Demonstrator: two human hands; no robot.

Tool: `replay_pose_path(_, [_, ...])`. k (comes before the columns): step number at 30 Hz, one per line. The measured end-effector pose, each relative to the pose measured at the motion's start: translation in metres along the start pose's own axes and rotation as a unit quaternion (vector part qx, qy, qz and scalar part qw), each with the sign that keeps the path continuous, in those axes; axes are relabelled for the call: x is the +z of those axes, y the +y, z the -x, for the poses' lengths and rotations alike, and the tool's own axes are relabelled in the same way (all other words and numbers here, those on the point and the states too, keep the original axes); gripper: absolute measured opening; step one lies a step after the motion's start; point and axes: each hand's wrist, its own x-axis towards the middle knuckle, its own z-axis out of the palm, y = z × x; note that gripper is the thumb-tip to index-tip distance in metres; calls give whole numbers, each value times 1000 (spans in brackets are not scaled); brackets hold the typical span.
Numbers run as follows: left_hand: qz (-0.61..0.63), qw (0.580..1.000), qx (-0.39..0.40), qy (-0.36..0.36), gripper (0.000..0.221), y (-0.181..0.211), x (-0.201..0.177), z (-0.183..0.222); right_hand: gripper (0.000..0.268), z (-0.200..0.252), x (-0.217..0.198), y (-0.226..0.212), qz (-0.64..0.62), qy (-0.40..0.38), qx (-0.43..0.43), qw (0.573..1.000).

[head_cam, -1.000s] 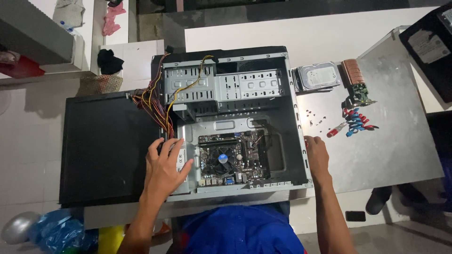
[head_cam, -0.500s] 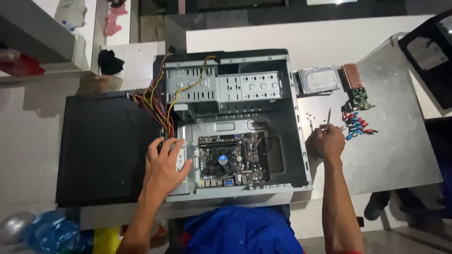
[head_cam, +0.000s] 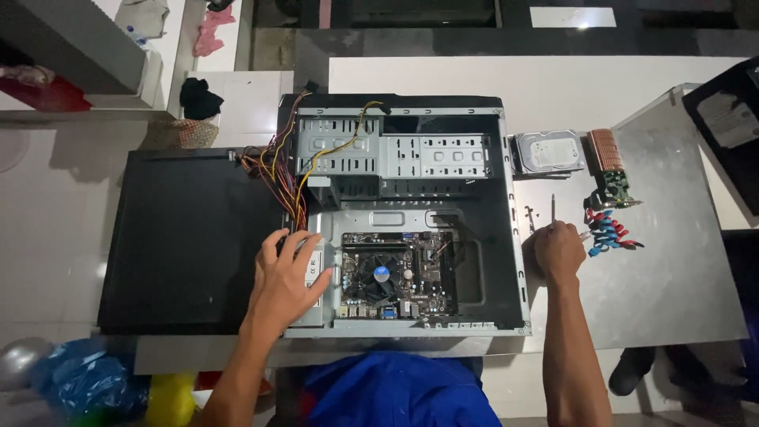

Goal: Installing a power supply unit into a computer case and securing it with screws using a screwdriver.

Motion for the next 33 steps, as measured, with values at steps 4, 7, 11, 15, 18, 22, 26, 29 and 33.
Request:
replay_pose_path(4, [5,1000,-7,-10,56,-3,3,0,26,4,-13,4,-23,0,10,1000])
replay_pose_path(7, [3,1000,-3,-6,55,-3,4,1,33,9,-22,10,-92,-8,31,995])
replay_pose_path(11, [8,1000,-9,-14,56,1,-1,0,31,35,-64,-13,-269,-21,101,958])
replay_pose_path(15, [9,1000,-5,-13,55,-3,4,1,27,56,-91,-20,-377,-32,103,920])
replay_pose_path(18, [39,999,-11,-32,57,-6,4,-3,23,64,-101,-21,-436,-38,99,893])
replay_pose_path(22, [47,998,-8,-31,57,-5,3,0,24,83,-140,-41,-471,-55,99,875])
replay_pose_path(26, [49,999,1,-22,57,-6,2,1,21,96,-155,-55,-505,-70,76,857])
replay_pose_path(29, [52,998,19,15,56,-6,6,2,23,109,-167,-77,-505,-99,66,855])
replay_pose_path(33, [31,998,16,46,52,0,1,2,23,122,-184,-113,-519,-126,38,844])
